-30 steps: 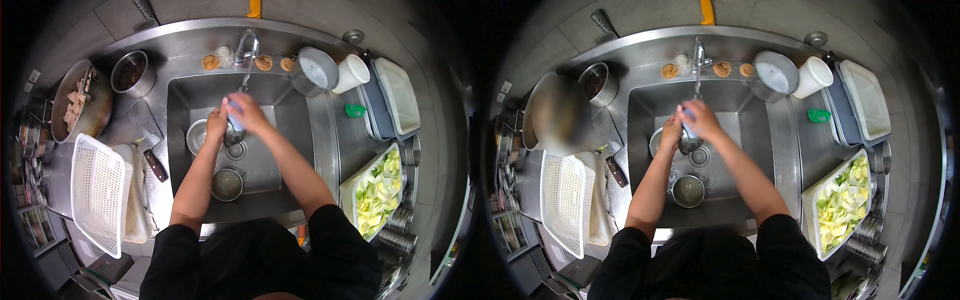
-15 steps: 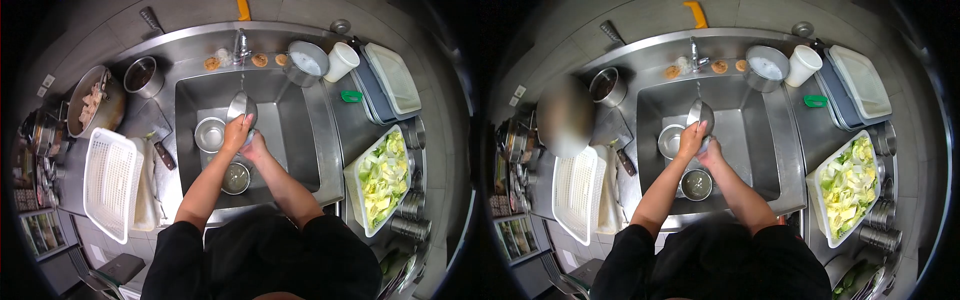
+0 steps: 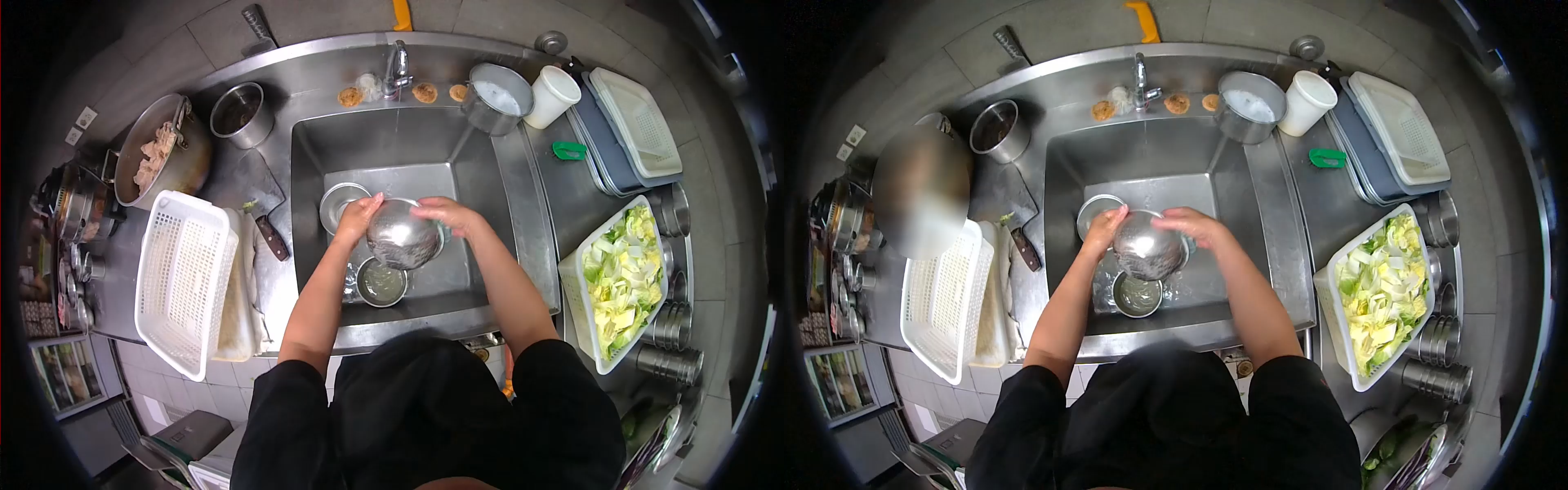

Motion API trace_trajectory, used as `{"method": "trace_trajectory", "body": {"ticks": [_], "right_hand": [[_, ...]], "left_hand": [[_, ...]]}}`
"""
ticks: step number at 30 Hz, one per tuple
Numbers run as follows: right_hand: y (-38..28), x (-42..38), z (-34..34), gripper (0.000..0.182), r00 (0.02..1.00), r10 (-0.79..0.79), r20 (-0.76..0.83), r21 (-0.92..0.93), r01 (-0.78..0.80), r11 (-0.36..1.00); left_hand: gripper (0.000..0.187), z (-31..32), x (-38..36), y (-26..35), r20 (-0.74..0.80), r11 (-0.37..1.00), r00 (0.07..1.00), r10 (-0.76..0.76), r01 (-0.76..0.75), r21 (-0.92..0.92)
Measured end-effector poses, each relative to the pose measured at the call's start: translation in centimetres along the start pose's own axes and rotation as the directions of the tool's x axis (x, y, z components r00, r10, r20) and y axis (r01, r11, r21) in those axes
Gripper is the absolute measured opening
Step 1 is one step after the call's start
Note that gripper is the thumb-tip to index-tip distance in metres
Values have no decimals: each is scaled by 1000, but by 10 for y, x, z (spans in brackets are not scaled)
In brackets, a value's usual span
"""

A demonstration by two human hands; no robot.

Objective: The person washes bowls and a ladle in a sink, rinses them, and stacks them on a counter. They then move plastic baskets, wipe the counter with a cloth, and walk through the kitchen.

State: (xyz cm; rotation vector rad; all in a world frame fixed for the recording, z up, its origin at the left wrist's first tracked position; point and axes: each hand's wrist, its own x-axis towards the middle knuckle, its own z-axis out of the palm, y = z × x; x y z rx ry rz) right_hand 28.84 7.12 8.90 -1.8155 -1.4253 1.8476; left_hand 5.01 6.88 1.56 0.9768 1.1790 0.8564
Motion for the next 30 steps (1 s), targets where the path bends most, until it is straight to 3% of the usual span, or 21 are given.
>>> {"method": "trace_trajectory", "body": {"ticks": [1,2,3,4,5,6,7,9,10,12,14,15,17,18,20,21,23,24,25,27,30], "right_hand": [[6,5,8,85,1000,8,3,0,-8,1000],[10,9,20,83,992,-117,45,-32,118,992],[15,13,30,81,967,-237,91,-59,243,968],[17,17,32,66,962,-215,166,-168,243,955],[19,18,41,66,963,-210,167,-169,238,957],[23,19,53,59,967,-247,62,-385,251,888],[28,17,67,51,953,-302,-32,-583,228,780],[35,6,95,48,882,-457,-115,-593,308,744],[47,7,106,44,821,-564,-83,-581,420,697],[67,16,106,41,748,-662,-45,-572,524,631],[85,16,88,30,789,-559,256,-617,579,533],[87,11,74,30,791,-555,256,-616,576,537],[78,3,46,28,821,-518,238,-885,403,232],[70,4,48,28,821,-519,236,-886,402,233],[54,10,63,28,661,-736,-145,-841,310,445],[58,17,71,28,661,-737,-144,-843,308,441],[65,22,89,28,760,-647,-57,-725,414,551],[69,18,83,27,811,-581,71,-770,414,485],[72,17,75,27,811,-581,66,-769,413,488],[65,20,58,30,730,-682,-53,-897,265,353],[61,32,88,28,732,-653,-193,-813,254,524]], "left_hand": [[52,-2,2,-7,5,980,1000,16,-17,199],[68,-4,5,-10,45,942,997,64,-75,328],[68,-3,2,-18,44,943,998,54,-66,325],[78,-1,-1,-25,5,925,991,-135,124,360],[89,6,-8,-18,-39,870,948,-315,305,388],[101,16,-22,-12,51,870,902,-428,395,296],[100,29,-41,-4,115,888,882,-457,444,122],[80,38,-43,-14,194,830,835,-516,543,-130],[80,32,-31,-41,195,829,834,-515,543,-133],[52,12,5,-118,-106,955,949,-296,293,-49],[47,9,-21,-68,-27,945,945,-326,326,-8],[44,8,-36,-40,50,933,932,-358,357,40],[43,22,-45,-33,75,944,946,-316,306,126],[44,29,-42,-37,69,939,939,-336,328,103],[49,40,-43,-25,127,951,943,-308,302,64],[49,40,-42,-15,128,952,944,-305,300,61],[53,34,-39,-3,-61,947,955,-292,297,125],[48,22,-36,-4,10,948,959,-283,279,152],[48,22,-38,-7,12,947,959,-285,279,157],[47,24,-39,-14,39,944,959,-281,268,192],[46,35,-37,-6,-5,941,958,-287,283,185]]}}
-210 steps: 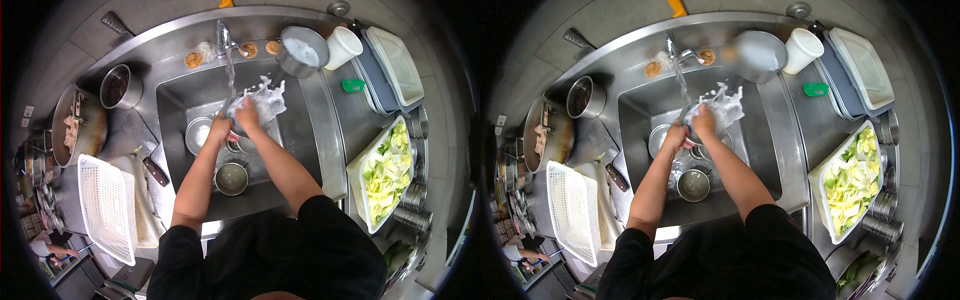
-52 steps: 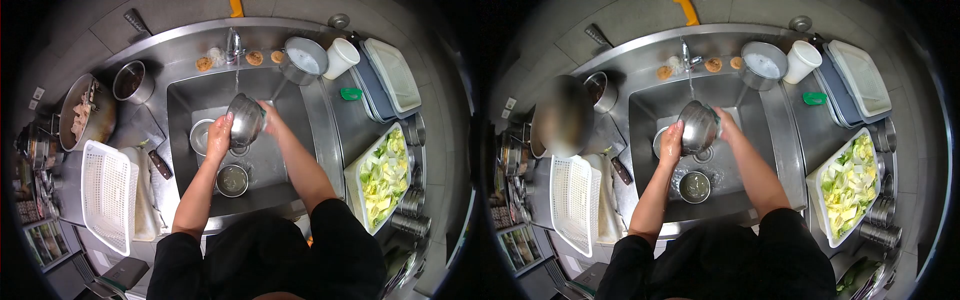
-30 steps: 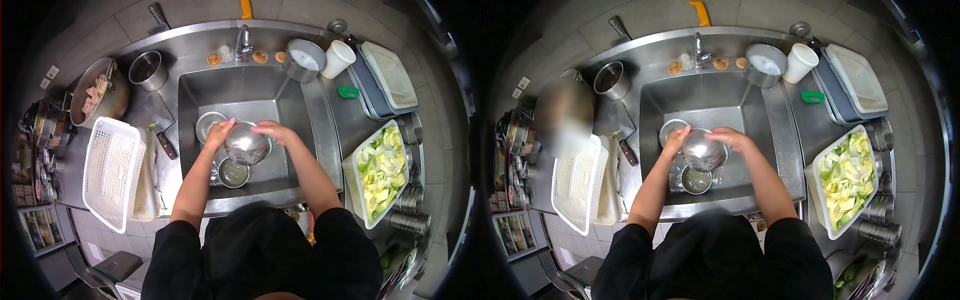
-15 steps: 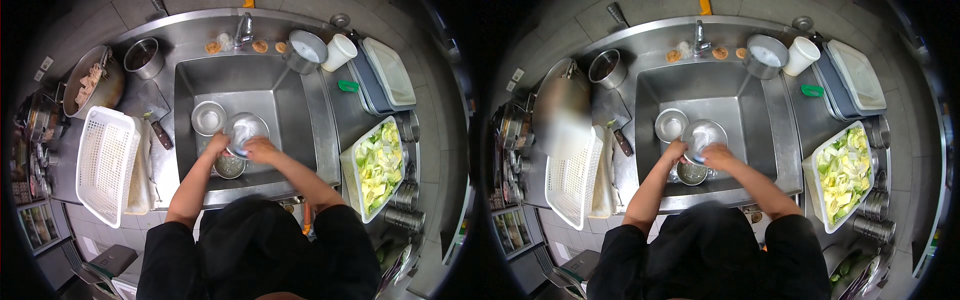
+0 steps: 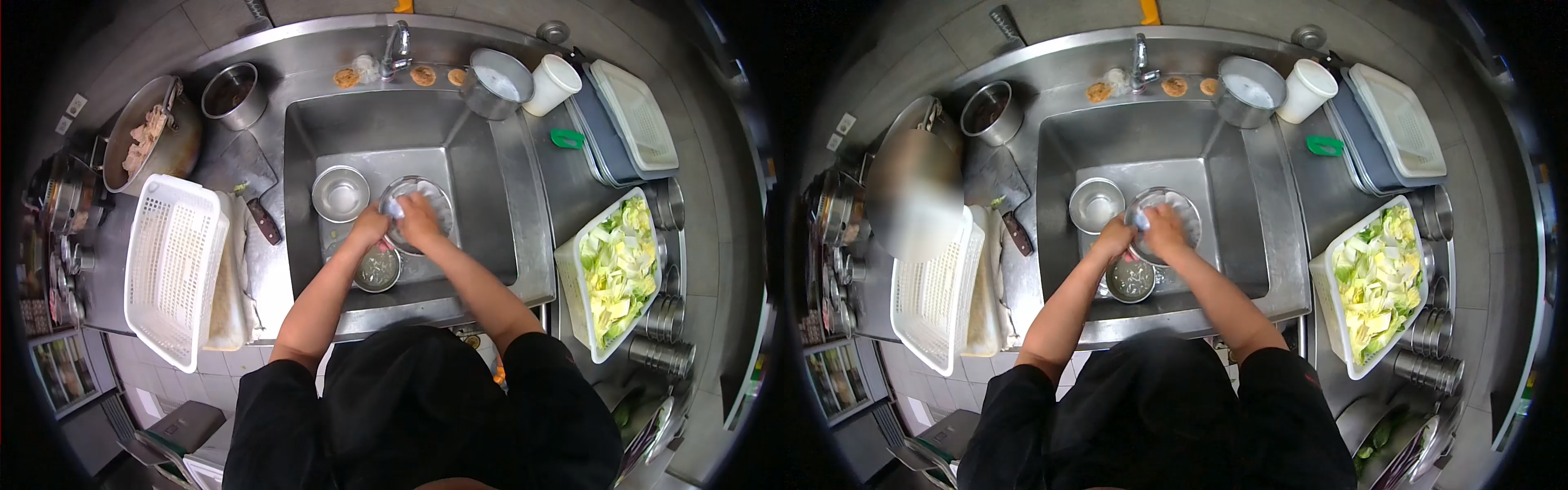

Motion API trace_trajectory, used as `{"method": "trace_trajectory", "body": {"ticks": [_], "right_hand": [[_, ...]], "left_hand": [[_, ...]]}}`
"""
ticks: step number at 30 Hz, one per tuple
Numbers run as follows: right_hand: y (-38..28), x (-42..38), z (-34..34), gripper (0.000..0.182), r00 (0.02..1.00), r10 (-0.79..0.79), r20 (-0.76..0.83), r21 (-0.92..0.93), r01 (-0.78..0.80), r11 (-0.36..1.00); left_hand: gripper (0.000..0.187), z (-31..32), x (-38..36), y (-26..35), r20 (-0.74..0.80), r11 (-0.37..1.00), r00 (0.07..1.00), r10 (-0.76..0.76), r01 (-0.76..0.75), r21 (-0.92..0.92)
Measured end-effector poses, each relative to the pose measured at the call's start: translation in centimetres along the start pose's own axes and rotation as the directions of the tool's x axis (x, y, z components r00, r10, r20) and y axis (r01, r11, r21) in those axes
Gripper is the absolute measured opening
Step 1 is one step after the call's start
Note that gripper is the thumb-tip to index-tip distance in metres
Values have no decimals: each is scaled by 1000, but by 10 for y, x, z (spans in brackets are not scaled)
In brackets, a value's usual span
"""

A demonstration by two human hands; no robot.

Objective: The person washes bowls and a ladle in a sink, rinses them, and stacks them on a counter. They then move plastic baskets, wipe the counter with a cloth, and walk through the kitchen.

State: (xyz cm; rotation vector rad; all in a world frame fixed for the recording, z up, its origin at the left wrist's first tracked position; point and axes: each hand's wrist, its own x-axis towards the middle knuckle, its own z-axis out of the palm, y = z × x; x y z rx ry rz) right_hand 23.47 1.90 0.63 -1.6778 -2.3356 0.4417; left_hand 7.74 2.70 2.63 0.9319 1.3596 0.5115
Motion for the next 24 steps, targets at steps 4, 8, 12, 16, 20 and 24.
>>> {"method": "trace_trajectory", "body": {"ticks": [4,8,12,16,20,24], "right_hand": [[5,-7,-3,33,965,17,262,-37,-8,999],[48,20,-40,24,998,41,-54,42,-39,998],[75,62,-148,30,871,-1,-491,103,60,993],[115,118,-233,31,792,69,-606,18,-73,997],[154,166,-253,33,786,73,-614,20,-77,997],[121,169,-230,35,747,47,-663,68,-3,998]], "left_hand": [[49,-27,8,-15,-96,995,995,38,-29,92],[39,-67,50,-69,-220,951,966,-139,68,-303],[44,-79,71,-93,-192,808,949,-250,95,-582],[54,-54,70,-66,13,824,967,-256,225,-520],[53,-23,88,33,-59,965,991,116,-127,-232],[60,-9,111,163,-217,655,653,726,-559,508]]}}
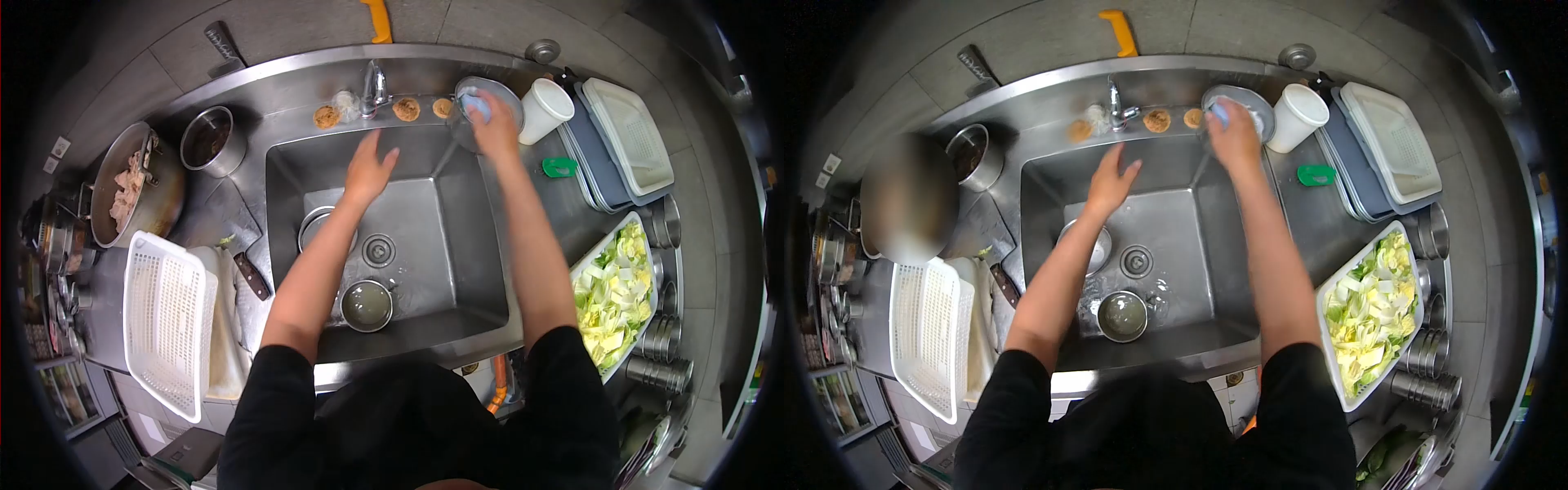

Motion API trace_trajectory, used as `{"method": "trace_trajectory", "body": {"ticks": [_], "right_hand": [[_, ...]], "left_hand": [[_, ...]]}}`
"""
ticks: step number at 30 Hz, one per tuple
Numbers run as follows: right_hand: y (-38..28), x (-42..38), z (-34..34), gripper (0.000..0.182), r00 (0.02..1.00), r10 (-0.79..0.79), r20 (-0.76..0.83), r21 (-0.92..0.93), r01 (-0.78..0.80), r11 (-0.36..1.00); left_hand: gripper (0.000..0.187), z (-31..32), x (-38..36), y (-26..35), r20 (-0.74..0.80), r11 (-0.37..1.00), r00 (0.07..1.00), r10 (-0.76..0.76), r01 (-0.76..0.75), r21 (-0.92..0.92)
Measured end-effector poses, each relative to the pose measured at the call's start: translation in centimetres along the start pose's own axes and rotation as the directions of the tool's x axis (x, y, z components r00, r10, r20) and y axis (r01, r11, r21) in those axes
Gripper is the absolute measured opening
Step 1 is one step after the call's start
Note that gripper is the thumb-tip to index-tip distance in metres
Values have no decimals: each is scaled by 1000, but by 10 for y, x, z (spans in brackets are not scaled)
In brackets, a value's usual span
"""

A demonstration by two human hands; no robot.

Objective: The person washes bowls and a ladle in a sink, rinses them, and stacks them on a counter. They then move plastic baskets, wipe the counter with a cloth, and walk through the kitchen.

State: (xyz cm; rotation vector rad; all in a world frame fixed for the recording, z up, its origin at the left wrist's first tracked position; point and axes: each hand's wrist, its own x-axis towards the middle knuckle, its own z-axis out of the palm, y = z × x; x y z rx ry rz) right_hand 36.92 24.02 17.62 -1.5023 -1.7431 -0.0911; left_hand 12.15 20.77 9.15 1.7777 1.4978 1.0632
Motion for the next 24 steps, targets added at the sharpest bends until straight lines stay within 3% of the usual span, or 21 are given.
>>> {"method": "trace_trajectory", "body": {"ticks": [2,3,5,7,8,10,11,12,13,14,15,16,17,18,19,21,24], "right_hand": [[-23,-38,11,34,989,116,90,157,-129,979],[-25,-61,21,33,969,178,170,229,-215,950],[-19,-106,38,30,930,244,275,281,-320,905],[-16,-137,44,26,830,393,396,250,-509,824],[-13,-140,49,26,826,399,398,248,-516,820],[-9,-150,59,22,908,303,291,311,-389,867],[-16,-146,61,22,902,312,298,313,-401,861],[-28,-129,60,19,951,205,232,327,-274,904],[-38,-113,63,17,983,89,163,332,-140,933],[-45,-103,73,17,982,92,165,336,-143,931],[-52,-91,85,17,990,30,134,347,-75,935],[-61,-80,96,22,994,-34,102,356,-5,935],[-72,-66,103,22,994,-34,100,362,-4,932],[-84,-53,109,31,954,75,289,325,-172,930],[-95,-41,116,40,867,180,466,256,-326,910],[-105,-31,142,41,882,197,428,271,-333,903],[-101,-18,180,42,915,213,341,229,-301,926]], "left_hand": [[64,5,45,13,-66,939,966,250,-225,259],[64,10,58,14,-62,940,966,249,-226,256],[66,20,76,14,125,798,954,273,-297,524],[66,41,77,-1,167,755,936,309,-348,555],[63,47,70,-4,217,737,929,302,-371,565],[60,56,60,-12,281,716,918,281,-395,575],[55,61,56,-22,271,797,924,270,-373,475],[49,65,54,-33,259,864,930,259,-343,368],[49,71,57,-52,263,863,930,255,-342,372],[45,77,65,-75,297,997,955,-19,-3,71],[41,75,70,-82,405,907,877,-259,365,-211],[41,75,69,-89,402,908,878,-262,365,-206],[39,70,63,-88,373,677,876,-306,476,-562],[37,64,55,-84,361,320,862,-356,475,-819],[37,60,48,-79,355,323,862,-361,473,-820],[33,53,33,-51,405,-25,817,-410,434,-901],[36,35,23,-13,536,-192,767,-353,502,-844]]}}
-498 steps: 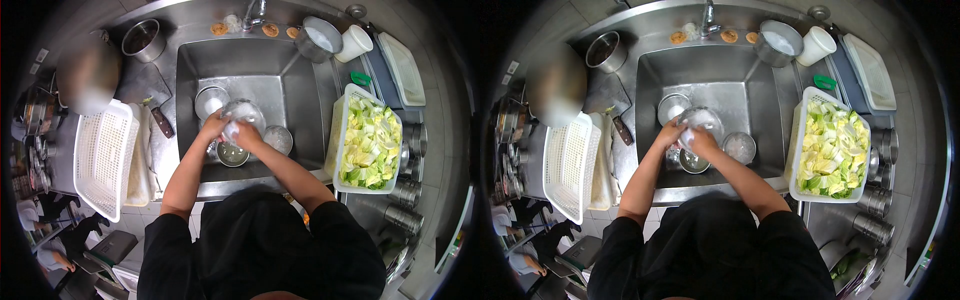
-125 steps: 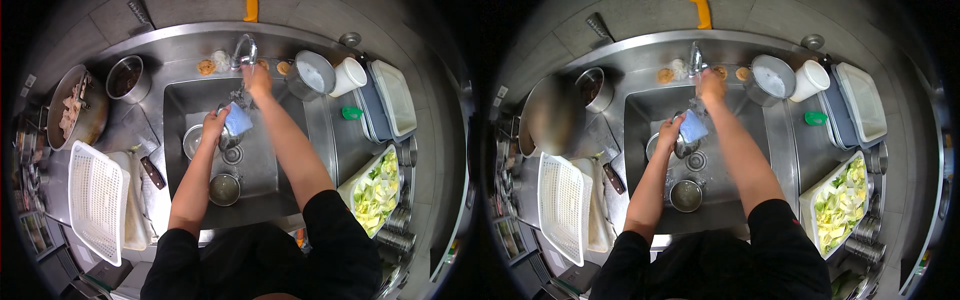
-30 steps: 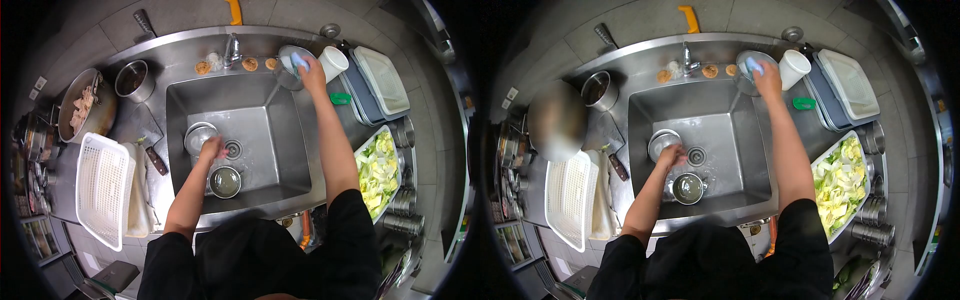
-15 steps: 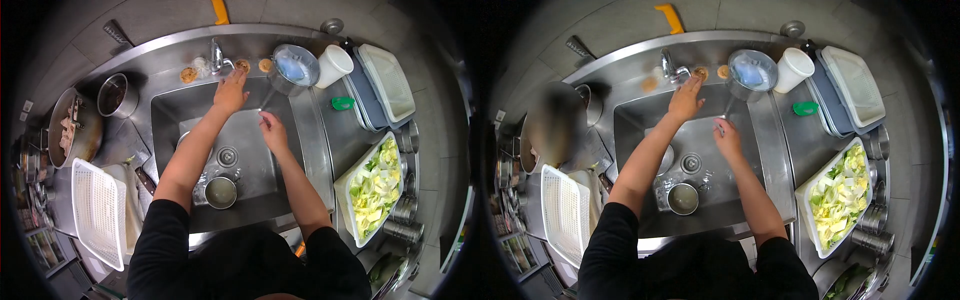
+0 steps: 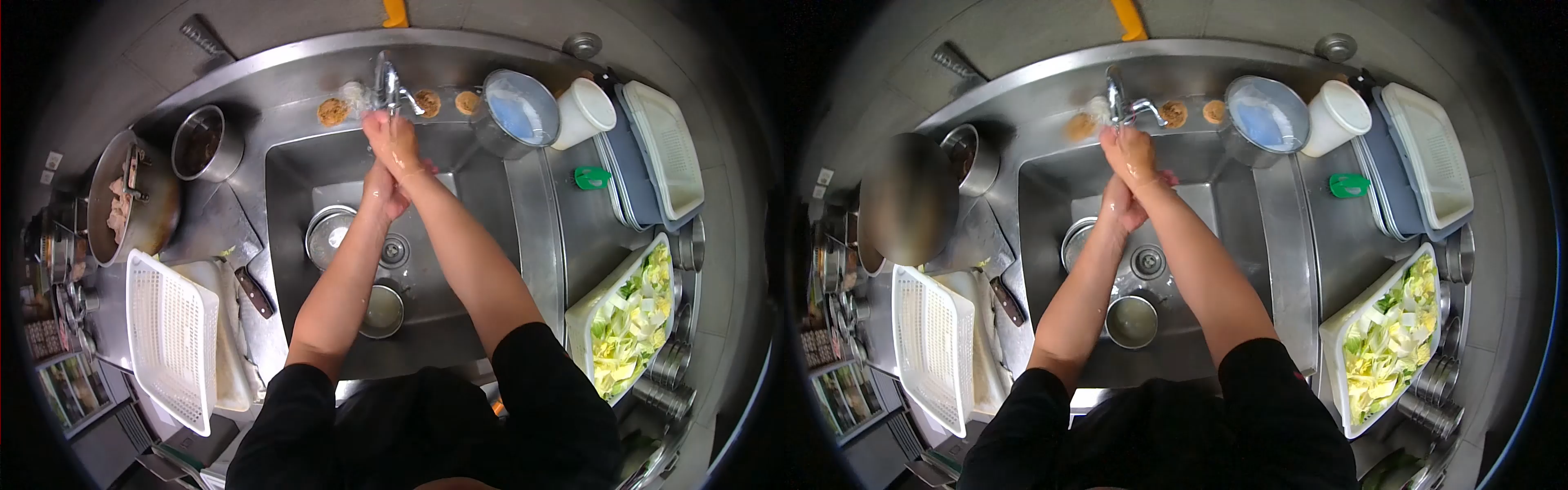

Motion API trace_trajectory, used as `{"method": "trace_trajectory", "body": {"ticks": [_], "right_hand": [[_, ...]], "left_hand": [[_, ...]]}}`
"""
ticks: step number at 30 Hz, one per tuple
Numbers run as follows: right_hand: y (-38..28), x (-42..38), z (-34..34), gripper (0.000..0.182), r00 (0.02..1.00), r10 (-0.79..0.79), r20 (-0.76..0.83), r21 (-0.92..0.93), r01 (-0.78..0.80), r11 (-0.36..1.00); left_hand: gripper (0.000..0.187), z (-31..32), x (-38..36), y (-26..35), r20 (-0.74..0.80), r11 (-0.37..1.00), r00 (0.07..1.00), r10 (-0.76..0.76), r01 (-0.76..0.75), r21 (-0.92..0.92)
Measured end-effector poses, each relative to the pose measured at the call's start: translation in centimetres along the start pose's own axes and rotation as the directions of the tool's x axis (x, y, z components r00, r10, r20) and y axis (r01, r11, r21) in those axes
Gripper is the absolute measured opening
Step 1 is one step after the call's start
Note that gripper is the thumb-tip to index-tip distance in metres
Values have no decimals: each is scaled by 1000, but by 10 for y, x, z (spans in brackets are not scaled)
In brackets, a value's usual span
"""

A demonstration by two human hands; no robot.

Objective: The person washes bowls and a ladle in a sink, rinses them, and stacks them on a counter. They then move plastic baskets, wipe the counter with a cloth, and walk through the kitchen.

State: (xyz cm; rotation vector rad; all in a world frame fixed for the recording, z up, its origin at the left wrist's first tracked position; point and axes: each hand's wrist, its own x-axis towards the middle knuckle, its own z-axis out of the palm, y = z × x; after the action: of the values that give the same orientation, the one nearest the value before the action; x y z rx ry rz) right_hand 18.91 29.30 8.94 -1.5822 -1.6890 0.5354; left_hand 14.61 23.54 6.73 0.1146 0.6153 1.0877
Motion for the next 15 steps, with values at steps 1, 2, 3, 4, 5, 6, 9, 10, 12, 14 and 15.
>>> {"method": "trace_trajectory", "body": {"ticks": [1,2,3,4,5,6,9,10,12,14,15], "right_hand": [[5,5,10,42,998,-23,-50,-69,19,997],[13,5,15,40,999,7,-46,-47,-10,999],[9,0,13,33,999,35,-31,31,-34,999],[7,-11,8,29,998,57,20,140,-59,988],[6,-21,3,28,995,73,67,246,-88,965],[14,-33,4,28,995,70,75,245,-87,966],[42,-80,0,35,945,-328,3,225,319,920],[43,-103,-7,38,975,-223,20,232,213,949],[45,-151,-18,45,996,-5,88,300,-22,954],[40,-193,-23,53,946,207,249,508,-310,804],[26,-208,-28,57,887,283,365,623,-458,634]], "left_hand": [[36,3,-7,0,15,995,997,-77,78,-70],[36,-4,-3,0,-2,994,997,-75,74,-86],[38,-12,11,5,112,990,991,-71,84,-117],[39,-19,24,10,228,985,972,-58,93,-144],[39,-35,42,10,219,985,974,-50,84,-153],[40,-55,63,5,249,991,967,55,-21,-134],[43,-38,88,12,-11,962,999,53,-54,-269],[41,-38,97,13,-100,962,995,17,-44,-269],[40,-34,100,10,-130,974,991,19,-48,-221],[38,-42,116,7,-79,998,997,16,-21,-60],[35,-47,126,4,-30,995,999,18,-15,98]]}}
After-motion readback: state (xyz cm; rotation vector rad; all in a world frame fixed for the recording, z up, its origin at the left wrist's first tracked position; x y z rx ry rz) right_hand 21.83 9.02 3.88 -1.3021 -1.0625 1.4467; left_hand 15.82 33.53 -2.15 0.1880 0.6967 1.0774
